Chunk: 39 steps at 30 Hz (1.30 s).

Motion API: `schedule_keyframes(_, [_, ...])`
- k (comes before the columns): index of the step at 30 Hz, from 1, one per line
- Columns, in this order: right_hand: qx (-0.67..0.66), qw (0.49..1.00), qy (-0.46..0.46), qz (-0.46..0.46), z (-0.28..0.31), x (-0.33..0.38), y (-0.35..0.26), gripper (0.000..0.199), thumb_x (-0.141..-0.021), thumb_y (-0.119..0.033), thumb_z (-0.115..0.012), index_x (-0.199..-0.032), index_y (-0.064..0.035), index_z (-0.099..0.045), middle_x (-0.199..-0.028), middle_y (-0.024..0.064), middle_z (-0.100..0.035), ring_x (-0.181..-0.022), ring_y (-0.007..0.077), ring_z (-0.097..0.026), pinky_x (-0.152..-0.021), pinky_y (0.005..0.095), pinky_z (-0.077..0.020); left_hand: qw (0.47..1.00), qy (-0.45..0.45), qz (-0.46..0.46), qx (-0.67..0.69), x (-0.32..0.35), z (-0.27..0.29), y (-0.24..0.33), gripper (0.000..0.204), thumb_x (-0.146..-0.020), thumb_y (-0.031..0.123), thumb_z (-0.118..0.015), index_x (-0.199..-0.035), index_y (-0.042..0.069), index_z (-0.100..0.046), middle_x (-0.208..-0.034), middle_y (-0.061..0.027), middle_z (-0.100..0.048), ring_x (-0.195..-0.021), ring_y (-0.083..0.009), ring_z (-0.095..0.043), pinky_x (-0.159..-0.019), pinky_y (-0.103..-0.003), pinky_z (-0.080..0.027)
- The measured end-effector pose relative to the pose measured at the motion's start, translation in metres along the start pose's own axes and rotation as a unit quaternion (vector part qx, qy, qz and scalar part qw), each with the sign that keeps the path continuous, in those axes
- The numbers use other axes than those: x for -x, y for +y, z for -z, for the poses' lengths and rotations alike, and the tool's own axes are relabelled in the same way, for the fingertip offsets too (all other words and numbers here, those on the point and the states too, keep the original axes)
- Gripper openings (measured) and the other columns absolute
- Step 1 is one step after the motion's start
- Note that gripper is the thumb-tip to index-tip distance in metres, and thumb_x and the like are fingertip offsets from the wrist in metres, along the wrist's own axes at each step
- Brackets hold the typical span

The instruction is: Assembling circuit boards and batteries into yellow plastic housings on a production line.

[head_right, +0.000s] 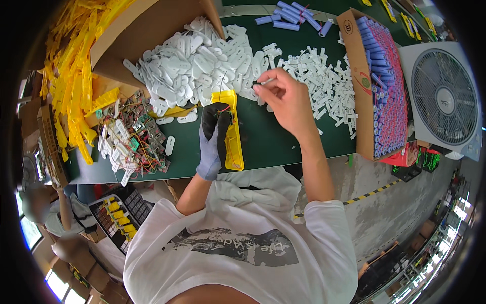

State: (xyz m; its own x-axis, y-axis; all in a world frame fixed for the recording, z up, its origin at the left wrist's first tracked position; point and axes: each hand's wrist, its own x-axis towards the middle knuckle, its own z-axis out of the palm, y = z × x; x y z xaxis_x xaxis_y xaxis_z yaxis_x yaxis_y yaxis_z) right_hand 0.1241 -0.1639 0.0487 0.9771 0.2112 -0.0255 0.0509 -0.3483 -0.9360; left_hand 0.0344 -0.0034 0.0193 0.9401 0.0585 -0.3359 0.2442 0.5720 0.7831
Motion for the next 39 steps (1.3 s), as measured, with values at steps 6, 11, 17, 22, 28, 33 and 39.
schedule_keyframes(6, [0.19, 0.981, 0.026, 0.031, -0.006, 0.027, 0.007, 0.019, -0.081, -0.013, -0.071, -0.097, -0.0074, -0.064, -0.075, 0.0081, -0.066, -0.062, 0.0173, -0.065, -0.055, 0.0279, -0.0485, 1.0, -0.002, -0.022, -0.01, 0.001, 0.002, -0.004, 0.011, -0.095, 0.012, -0.055, -0.103, 0.009, -0.048, -0.085, -0.0041, -0.055, -0.064, -0.0093, -0.057, -0.055, -0.024, -0.051])
schedule_keyframes(11, [0.34, 0.938, 0.07, 0.027, -0.016, 0.025, 0.013, 0.027, -0.08, -0.024, -0.073, -0.1, -0.0089, -0.063, -0.074, 0.0071, -0.063, -0.062, 0.022, -0.064, -0.055, 0.033, -0.0486, 0.998, 0.005, -0.046, -0.05, 0.002, 0.006, -0.007, 0.011, -0.095, 0.011, -0.055, -0.103, 0.009, -0.047, -0.086, -0.0046, -0.056, -0.065, -0.0099, -0.057, -0.057, -0.025, -0.051])
schedule_keyframes(17, [0.287, 0.956, 0.057, 0.027, -0.014, 0.023, 0.012, 0.034, -0.074, -0.023, -0.078, -0.097, -0.0064, -0.06, -0.073, 0.0062, -0.06, -0.059, 0.0229, -0.06, -0.054, 0.0339, -0.0461, 0.999, -0.009, -0.037, -0.008, 0.001, 0.004, -0.009, 0.012, -0.096, 0.014, -0.053, -0.105, 0.009, -0.046, -0.085, -0.0056, -0.057, -0.064, -0.0114, -0.058, -0.056, -0.026, -0.051])
schedule_keyframes(22, [0.114, 0.992, 0.009, -0.048, -0.01, 0.032, 0.013, 0.022, -0.08, -0.012, -0.073, -0.088, -0.0031, -0.054, -0.071, 0.0035, -0.059, -0.062, 0.0116, -0.061, -0.056, 0.0268, -0.0463, 1.0, 0.007, -0.017, 0.0, -0.001, 0.003, -0.003, 0.012, -0.097, 0.017, -0.053, -0.105, 0.009, -0.048, -0.082, -0.0047, -0.057, -0.063, -0.0109, -0.059, -0.054, -0.026, -0.051])
schedule_keyframes(28, [-0.146, 0.985, -0.081, 0.044, -0.025, 0.056, 0.026, 0.013, -0.088, -0.012, -0.065, -0.086, -0.001, -0.058, -0.079, 0.0055, -0.065, -0.071, 0.0097, -0.063, -0.063, 0.0229, -0.0466, 1.0, 0.023, 0.012, -0.001, -0.004, 0.004, -0.003, 0.012, -0.097, 0.018, -0.053, -0.105, 0.009, -0.051, -0.082, -0.0023, -0.056, -0.066, -0.0082, -0.058, -0.055, -0.024, -0.05])
schedule_keyframes(33, [0.063, 0.975, -0.05, 0.205, -0.039, 0.049, 0.022, 0.008, -0.083, -0.008, -0.067, -0.082, -0.0033, -0.06, -0.075, 0.0083, -0.059, -0.063, 0.0229, -0.059, -0.057, 0.0311, -0.0459, 1.0, 0.005, -0.02, 0.008, -0.004, 0.012, -0.002, 0.01, -0.098, 0.016, -0.051, -0.103, 0.008, -0.054, -0.085, 0.0018, -0.053, -0.072, -0.0026, -0.05, -0.061, -0.02, -0.045])
schedule_keyframes(39, [0.115, 0.967, -0.021, 0.228, -0.039, 0.052, 0.021, 0.009, -0.08, -0.002, -0.068, -0.081, -0.0018, -0.059, -0.074, 0.0102, -0.059, -0.062, 0.0278, -0.058, -0.056, 0.0345, -0.0464, 0.999, 0.023, 0.022, 0.02, 0.0, 0.012, -0.008, 0.01, -0.096, 0.011, -0.054, -0.105, 0.007, -0.053, -0.089, 0.0009, -0.053, -0.076, -0.0045, -0.05, -0.065, -0.022, -0.046])
